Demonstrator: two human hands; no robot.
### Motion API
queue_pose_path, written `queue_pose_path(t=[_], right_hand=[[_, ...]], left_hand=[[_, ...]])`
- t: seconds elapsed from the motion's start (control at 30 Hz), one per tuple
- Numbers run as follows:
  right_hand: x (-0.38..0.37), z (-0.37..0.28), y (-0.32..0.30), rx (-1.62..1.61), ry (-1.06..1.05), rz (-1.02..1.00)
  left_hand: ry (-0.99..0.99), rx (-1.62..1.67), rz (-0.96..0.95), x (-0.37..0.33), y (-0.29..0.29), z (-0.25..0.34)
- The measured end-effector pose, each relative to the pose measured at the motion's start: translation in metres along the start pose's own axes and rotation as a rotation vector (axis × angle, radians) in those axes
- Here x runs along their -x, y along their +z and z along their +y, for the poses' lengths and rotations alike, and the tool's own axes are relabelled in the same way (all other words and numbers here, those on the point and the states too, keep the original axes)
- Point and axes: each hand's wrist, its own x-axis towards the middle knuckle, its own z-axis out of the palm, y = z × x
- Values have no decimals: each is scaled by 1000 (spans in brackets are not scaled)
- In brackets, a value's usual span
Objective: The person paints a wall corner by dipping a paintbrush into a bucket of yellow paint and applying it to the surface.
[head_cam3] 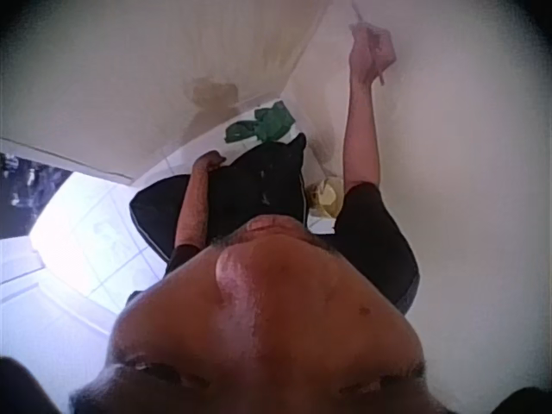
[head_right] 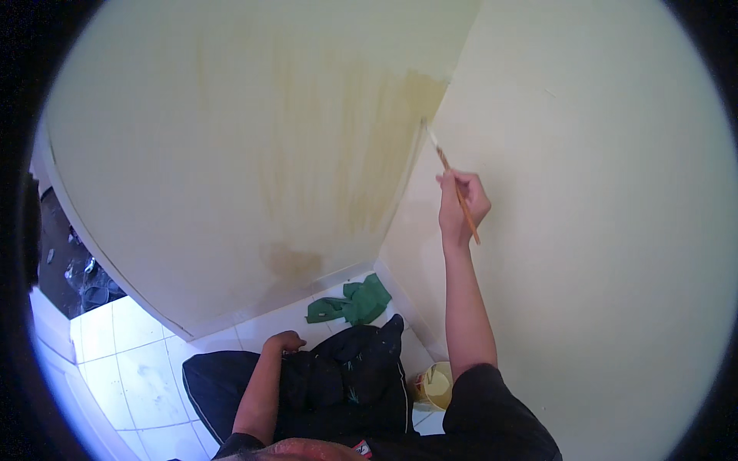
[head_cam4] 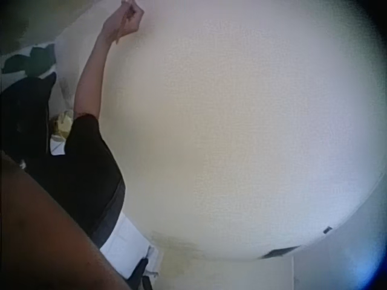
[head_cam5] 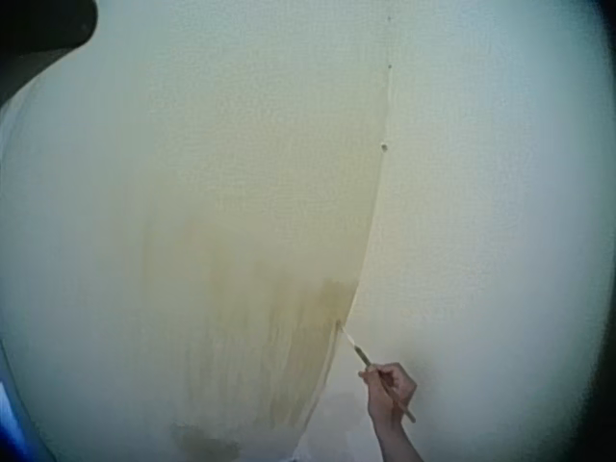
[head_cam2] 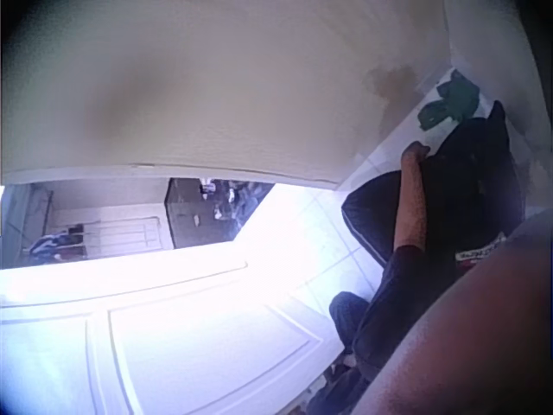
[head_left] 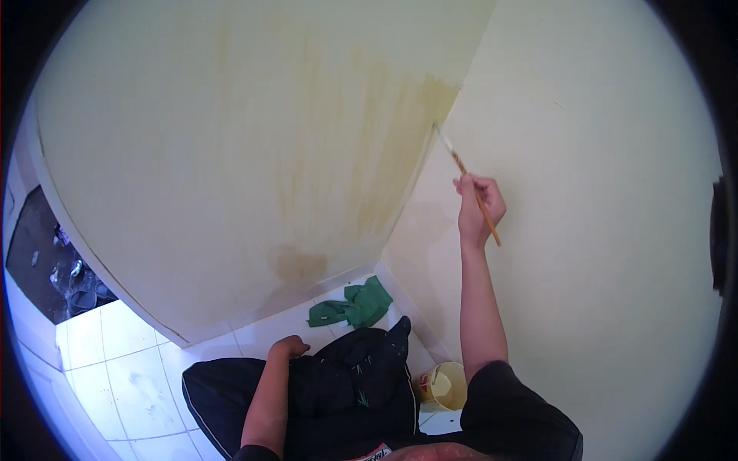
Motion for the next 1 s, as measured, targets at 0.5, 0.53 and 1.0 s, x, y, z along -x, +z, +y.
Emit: queue_pose_path(t=[0.5, 0.53, 1.0], right_hand=[[40, 7, -32, 207, -80, -32], [62, 20, -54, 334, -147, -13], [255, -84, -255, 378, 233, -144]], left_hand=[[-36, 42, 10, 11, 0, 8], [1, -1, 31, 11, 0, 9], [139, -88, 428, 53, -3, 32]])
